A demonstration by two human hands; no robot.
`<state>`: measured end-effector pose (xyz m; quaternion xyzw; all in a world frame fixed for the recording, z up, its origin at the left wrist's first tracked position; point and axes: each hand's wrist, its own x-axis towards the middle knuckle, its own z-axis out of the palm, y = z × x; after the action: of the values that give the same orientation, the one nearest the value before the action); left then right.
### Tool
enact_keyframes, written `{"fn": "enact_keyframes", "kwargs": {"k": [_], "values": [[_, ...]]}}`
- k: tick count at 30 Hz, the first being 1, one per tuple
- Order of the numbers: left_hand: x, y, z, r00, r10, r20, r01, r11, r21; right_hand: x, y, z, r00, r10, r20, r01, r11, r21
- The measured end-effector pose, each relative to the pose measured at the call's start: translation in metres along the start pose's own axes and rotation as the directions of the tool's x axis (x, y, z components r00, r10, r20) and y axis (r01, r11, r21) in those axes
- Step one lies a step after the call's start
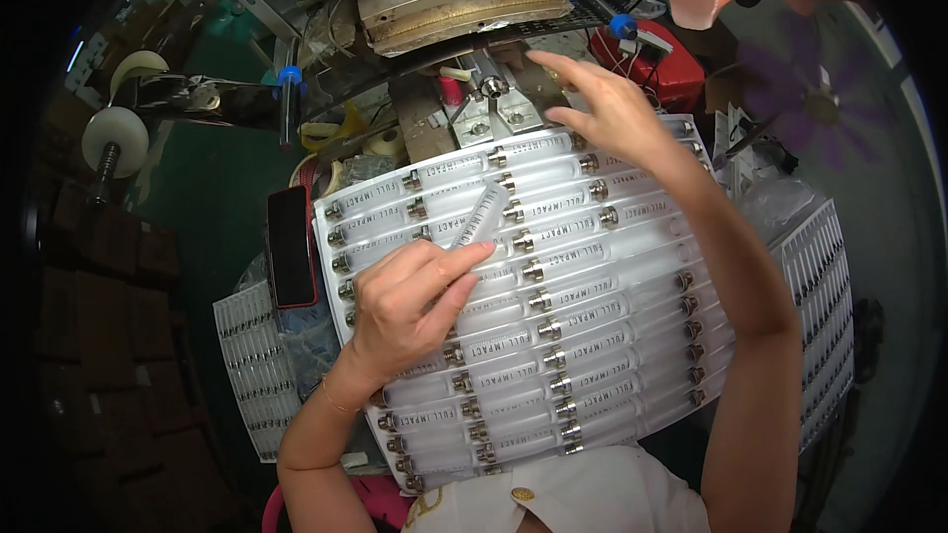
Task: The person repeatedly picks up small cylindrical components from a white tray and places them into a machine fixture. They then press a lever to process the components and return them to the tray. This cycle is performed continuously throughout the clip.
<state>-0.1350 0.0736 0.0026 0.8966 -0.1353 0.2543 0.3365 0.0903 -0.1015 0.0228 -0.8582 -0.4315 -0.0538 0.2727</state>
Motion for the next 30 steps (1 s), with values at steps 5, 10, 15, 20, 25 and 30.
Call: {"fn": "enact_keyframes", "kwargs": {"k": [5,10,15,20,25,30], "values": [[0.021,0.025,-0.008,0.974,-0.228,-0.008,0.227,0.971,-0.077,-0.096,0.029,-0.081,0.990,-0.001,0.138,0.036,0.967,-0.254],[0.048,0.038,0.037,0.989,-0.131,0.067,0.140,0.978,-0.156,-0.168,0.006,-0.114,0.996,0.027,0.091,-0.009,0.982,-0.188],[0.064,0.046,0.107,0.986,-0.025,0.162,0.022,0.999,0.023,-0.187,-0.010,-0.082,0.976,-0.169,0.137,0.190,0.969,-0.155],[0.053,0.046,0.089,0.987,0.028,0.161,-0.065,0.971,0.231,-0.189,0.011,-0.072,0.968,-0.233,0.090,0.241,0.966,-0.090],[0.025,0.027,0.020,0.991,0.022,0.129,-0.066,0.933,0.353,-0.189,0.013,-0.074,0.983,-0.153,0.101,0.156,0.988,-0.022],[0.052,-0.014,0.012,0.996,-0.034,0.087,-0.003,0.922,0.388,-0.184,0.010,-0.071,0.975,-0.187,0.123,0.186,0.982,0.018]]}}
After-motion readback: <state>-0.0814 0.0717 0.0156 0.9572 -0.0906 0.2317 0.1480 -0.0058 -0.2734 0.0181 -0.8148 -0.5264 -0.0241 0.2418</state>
